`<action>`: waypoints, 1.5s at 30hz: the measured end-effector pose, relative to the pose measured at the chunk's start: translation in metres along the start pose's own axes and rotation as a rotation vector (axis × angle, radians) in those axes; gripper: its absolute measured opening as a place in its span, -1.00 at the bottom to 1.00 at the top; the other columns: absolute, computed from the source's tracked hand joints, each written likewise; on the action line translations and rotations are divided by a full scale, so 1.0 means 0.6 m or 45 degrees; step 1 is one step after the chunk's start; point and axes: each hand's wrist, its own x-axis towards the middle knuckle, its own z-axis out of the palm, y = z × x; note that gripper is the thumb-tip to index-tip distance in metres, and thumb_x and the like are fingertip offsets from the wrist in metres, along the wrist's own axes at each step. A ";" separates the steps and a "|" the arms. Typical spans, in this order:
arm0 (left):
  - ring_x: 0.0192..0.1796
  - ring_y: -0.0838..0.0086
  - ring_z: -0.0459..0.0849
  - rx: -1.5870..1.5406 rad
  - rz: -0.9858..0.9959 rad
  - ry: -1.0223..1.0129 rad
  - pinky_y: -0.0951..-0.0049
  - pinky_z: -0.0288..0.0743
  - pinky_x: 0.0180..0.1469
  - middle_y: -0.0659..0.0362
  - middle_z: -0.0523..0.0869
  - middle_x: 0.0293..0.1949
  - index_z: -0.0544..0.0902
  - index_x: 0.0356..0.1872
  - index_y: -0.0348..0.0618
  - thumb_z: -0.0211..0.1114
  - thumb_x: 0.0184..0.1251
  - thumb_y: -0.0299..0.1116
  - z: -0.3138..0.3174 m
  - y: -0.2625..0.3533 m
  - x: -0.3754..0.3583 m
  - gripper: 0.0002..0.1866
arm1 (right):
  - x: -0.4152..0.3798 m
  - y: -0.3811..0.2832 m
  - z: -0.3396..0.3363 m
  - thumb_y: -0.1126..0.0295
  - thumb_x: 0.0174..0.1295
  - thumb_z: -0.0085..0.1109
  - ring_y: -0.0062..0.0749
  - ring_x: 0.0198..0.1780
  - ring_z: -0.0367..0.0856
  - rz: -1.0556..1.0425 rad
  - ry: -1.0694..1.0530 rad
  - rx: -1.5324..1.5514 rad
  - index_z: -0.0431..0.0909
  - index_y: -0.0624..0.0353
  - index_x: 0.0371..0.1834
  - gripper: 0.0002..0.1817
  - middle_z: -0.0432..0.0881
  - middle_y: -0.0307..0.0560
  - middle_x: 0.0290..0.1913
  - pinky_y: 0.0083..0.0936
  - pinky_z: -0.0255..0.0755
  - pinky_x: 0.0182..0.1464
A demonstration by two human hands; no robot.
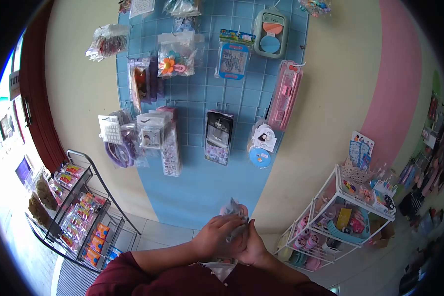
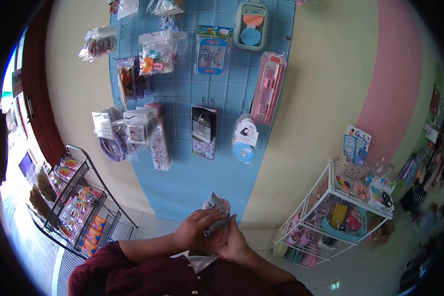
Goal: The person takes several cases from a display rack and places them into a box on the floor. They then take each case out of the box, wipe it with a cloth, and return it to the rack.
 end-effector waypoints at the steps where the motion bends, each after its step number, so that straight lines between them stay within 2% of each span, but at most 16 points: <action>1: 0.17 0.16 0.57 -0.035 0.087 -0.148 0.18 0.39 0.22 0.04 0.60 0.10 0.55 0.07 -0.14 0.50 -0.11 -0.30 0.003 -0.007 -0.008 -0.40 | 0.002 -0.005 -0.002 -0.44 0.26 -0.47 0.06 0.39 0.22 -0.012 -0.011 0.041 0.17 -0.02 0.38 -0.14 0.28 0.02 0.34 0.29 0.10 0.32; 6: 0.20 0.12 0.54 -0.089 0.332 -0.350 0.14 0.40 0.23 0.03 0.60 0.11 0.56 0.08 -0.16 0.50 -0.12 -0.29 -0.025 -0.024 0.006 -0.38 | -0.001 -0.005 0.013 -0.43 0.27 -0.46 0.06 0.36 0.26 0.036 -0.020 -0.067 0.14 -0.01 0.40 -0.14 0.23 0.03 0.37 0.28 0.15 0.31; 9: 0.23 0.11 0.52 0.198 0.218 -0.055 0.14 0.39 0.25 0.02 0.60 0.12 0.55 0.10 -0.15 0.48 -0.13 -0.32 -0.040 -0.013 0.019 -0.37 | 0.004 0.003 0.020 -0.40 0.30 -0.47 0.02 0.35 0.30 -0.092 -0.032 -0.114 0.15 0.03 0.39 -0.16 0.25 0.04 0.37 0.28 0.17 0.30; 15: 0.25 0.13 0.51 -0.111 0.440 -0.419 0.13 0.37 0.27 0.01 0.58 0.13 0.54 0.14 -0.14 0.43 -0.09 -0.33 -0.011 -0.029 -0.015 -0.38 | 0.021 -0.018 -0.008 -0.40 0.31 -0.57 -0.09 0.34 0.35 -0.131 -0.151 -0.068 0.17 -0.04 0.41 -0.17 0.38 0.04 0.29 0.15 0.26 0.27; 16: 0.23 0.12 0.53 -0.118 0.389 -0.373 0.14 0.37 0.27 -0.01 0.58 0.13 0.54 0.13 -0.15 0.45 -0.16 -0.33 -0.028 -0.032 0.000 -0.34 | 0.018 -0.016 -0.043 -0.40 0.31 -0.54 -0.09 0.32 0.37 0.013 -0.381 0.303 0.18 0.02 0.41 -0.15 0.39 0.08 0.28 0.13 0.30 0.24; 17: 0.21 0.11 0.54 -0.006 0.352 -0.290 0.14 0.38 0.27 -0.01 0.58 0.13 0.55 0.13 -0.15 0.47 -0.22 -0.34 -0.048 -0.030 0.017 -0.31 | -0.010 -0.017 0.044 -0.41 0.30 -0.53 -0.10 0.25 0.43 -0.110 0.043 -0.122 0.20 0.06 0.38 -0.14 0.42 0.10 0.23 0.10 0.34 0.21; 19: 0.21 0.12 0.54 0.081 0.232 -0.086 0.13 0.41 0.24 0.02 0.62 0.09 0.55 0.12 -0.17 0.48 -0.25 -0.34 -0.049 -0.043 0.026 -0.29 | -0.002 -0.011 0.039 -0.41 0.30 -0.49 -0.13 0.21 0.48 -0.014 -0.030 -0.160 0.21 0.04 0.38 -0.15 0.45 0.08 0.21 0.06 0.38 0.19; 22: 0.21 0.13 0.55 0.013 0.237 -0.178 0.14 0.43 0.22 0.05 0.63 0.07 0.57 0.11 -0.16 0.49 -0.25 -0.34 -0.032 -0.018 0.005 -0.30 | 0.016 -0.018 0.007 -0.40 0.31 -0.49 -0.16 0.18 0.50 -0.057 -0.068 0.002 0.23 0.05 0.35 -0.16 0.47 0.07 0.18 0.01 0.43 0.15; 24: 0.21 0.13 0.56 0.087 0.508 -0.303 0.15 0.43 0.22 0.07 0.64 0.06 0.58 0.10 -0.16 0.48 -0.23 -0.36 -0.014 -0.018 -0.008 -0.33 | 0.016 -0.022 0.029 -0.39 0.31 -0.50 -0.17 0.16 0.51 -0.128 -0.078 0.007 0.24 0.06 0.33 -0.17 0.48 0.05 0.16 0.00 0.45 0.11; 29: 0.21 0.13 0.55 0.119 0.237 -0.086 0.19 0.44 0.21 0.06 0.64 0.03 0.58 0.07 -0.17 0.33 -0.17 -0.46 -0.054 -0.044 0.039 -0.41 | 0.006 -0.015 0.023 -0.34 0.36 -0.54 -0.18 0.20 0.49 -0.022 -0.123 -0.059 0.20 0.13 0.37 -0.18 0.43 0.00 0.23 -0.11 0.47 0.13; 32: 0.20 0.16 0.56 0.088 0.274 -0.058 0.20 0.47 0.19 0.08 0.64 0.04 0.58 0.07 -0.17 0.33 -0.12 -0.48 -0.036 -0.031 0.026 -0.44 | 0.012 -0.025 0.029 -0.33 0.37 -0.53 -0.19 0.19 0.49 -0.084 -0.220 0.020 0.11 0.14 0.43 -0.17 0.39 0.02 0.29 -0.18 0.46 0.15; 37: 0.02 0.20 0.68 -0.264 0.500 -0.413 0.25 0.54 0.09 0.05 0.70 -0.08 0.63 -0.01 -0.21 0.35 0.04 -0.49 -0.028 -0.035 -0.007 -0.60 | 0.017 -0.044 0.026 -0.34 0.36 -0.54 -0.21 0.20 0.48 -0.359 -0.276 -0.121 0.04 0.14 0.46 -0.14 0.35 0.09 0.32 -0.25 0.41 0.21; 38: 0.02 0.20 0.68 -0.274 0.494 -0.421 0.25 0.54 0.09 0.05 0.70 -0.08 0.63 -0.01 -0.21 0.35 0.04 -0.49 -0.038 -0.038 -0.006 -0.60 | 0.017 -0.039 0.031 -0.36 0.34 -0.59 -0.03 0.13 0.53 -0.337 -0.131 0.065 0.07 0.09 0.46 -0.14 0.38 0.20 0.29 -0.10 0.48 0.12; 41: -0.09 0.31 0.72 -0.457 0.031 0.252 0.41 0.57 -0.01 -0.02 0.71 -0.11 0.62 -0.05 -0.28 0.31 0.18 -0.61 -0.054 -0.053 0.009 -0.72 | 0.014 -0.028 0.008 -0.40 0.30 -0.54 -0.15 0.10 0.54 -0.216 -0.414 0.024 0.14 0.11 0.40 -0.12 0.44 0.08 0.20 -0.11 0.49 0.09; 42: -0.11 0.47 0.69 -0.761 -0.444 0.459 0.50 0.56 -0.06 0.00 0.72 -0.12 0.61 -0.03 -0.31 0.26 0.29 -0.57 -0.045 -0.046 0.008 -0.76 | 0.012 -0.027 0.019 -0.39 0.30 -0.49 -0.14 0.08 0.56 -0.195 -0.397 -0.019 0.17 0.09 0.36 -0.15 0.47 0.05 0.13 -0.08 0.53 0.02; 45: -0.15 0.59 0.64 -0.908 -0.720 0.504 0.56 0.54 -0.08 0.10 0.72 -0.17 0.60 0.01 -0.30 0.24 0.35 -0.49 -0.043 -0.052 0.025 -0.75 | 0.011 -0.018 0.046 -0.35 0.33 -0.42 -0.16 0.06 0.57 -0.188 -0.224 -0.049 0.18 0.13 0.35 -0.19 0.49 0.03 0.11 -0.17 0.55 0.00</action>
